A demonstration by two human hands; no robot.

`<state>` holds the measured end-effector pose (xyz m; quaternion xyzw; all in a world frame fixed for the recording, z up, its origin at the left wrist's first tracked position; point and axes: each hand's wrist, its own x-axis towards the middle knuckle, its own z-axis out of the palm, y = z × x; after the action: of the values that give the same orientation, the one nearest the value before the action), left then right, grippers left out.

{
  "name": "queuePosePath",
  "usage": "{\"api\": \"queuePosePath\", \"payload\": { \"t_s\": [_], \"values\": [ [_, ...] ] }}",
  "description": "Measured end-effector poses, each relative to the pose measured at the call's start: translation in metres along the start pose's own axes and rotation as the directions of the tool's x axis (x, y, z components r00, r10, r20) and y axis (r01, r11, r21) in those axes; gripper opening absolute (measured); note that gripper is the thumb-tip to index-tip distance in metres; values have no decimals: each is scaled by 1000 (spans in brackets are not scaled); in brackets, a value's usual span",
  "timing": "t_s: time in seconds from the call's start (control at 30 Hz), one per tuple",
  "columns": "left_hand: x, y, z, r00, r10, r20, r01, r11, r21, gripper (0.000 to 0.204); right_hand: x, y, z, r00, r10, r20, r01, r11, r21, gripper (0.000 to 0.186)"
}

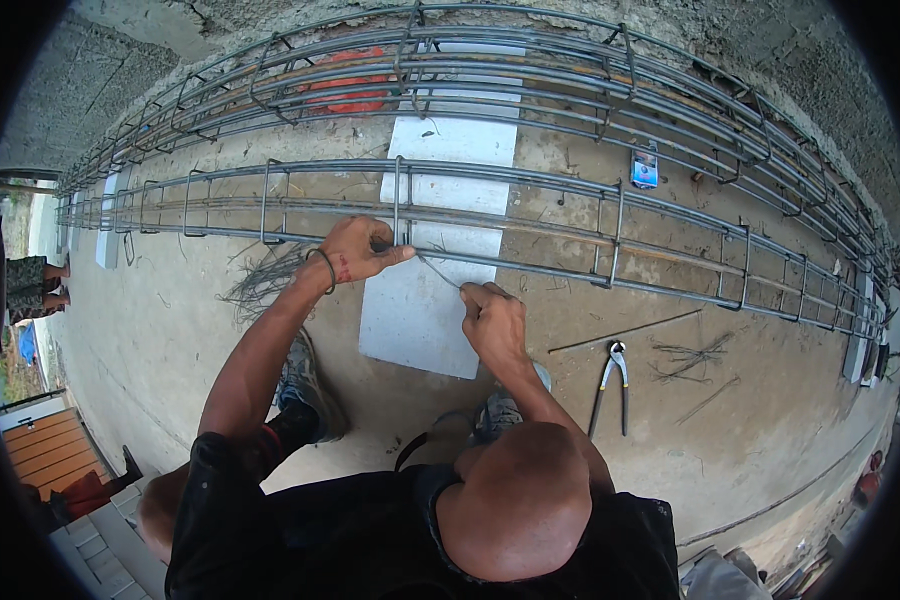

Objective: The person constructs a steel rebar cage by wrapping tie wire around rebar joints by hand and twisting the wire tight using pliers.

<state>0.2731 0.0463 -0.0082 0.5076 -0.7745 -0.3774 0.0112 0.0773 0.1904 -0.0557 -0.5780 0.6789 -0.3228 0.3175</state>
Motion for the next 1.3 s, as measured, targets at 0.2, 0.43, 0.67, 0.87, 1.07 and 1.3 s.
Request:
{"api": "queuePosePath", "payload": {
  "t_s": [0.2, 0.43, 0.67, 0.87, 1.07, 1.3],
  "values": [
    [13, 8, -3, 975, -220, 38, 213, 969, 128, 43, 21, -17, 22, 998, 5, -69, 6, 988, 156, 13],
    [7, 3, -6, 979, -203, -10, 202, 978, -59, 48, 30, -24, 54, 992, -58, -114, 78, 979, 186, 16],
    [6, -19, -3, 978, -169, 120, 192, 956, -222, 38, 27, -24, 62, 982, 43, -187, 23, 941, 337, 15],
    [-14, -20, 3, 993, -67, -102, 35, 958, -286, 29, 30, -45, 41, 995, 102, 7, -95, 897, 432, 12],
    [-36, 0, 15, 931, 244, -273, -219, 968, 121, 17, 56, -65, 29, 882, 334, 331, -470, 654, 593, 14],
    [-50, -13, 52, 719, 599, -354, -301, 726, 618, 26, 96, -89, -3, 689, 390, 611, -562, 820, 111, 14]
  ]
}}
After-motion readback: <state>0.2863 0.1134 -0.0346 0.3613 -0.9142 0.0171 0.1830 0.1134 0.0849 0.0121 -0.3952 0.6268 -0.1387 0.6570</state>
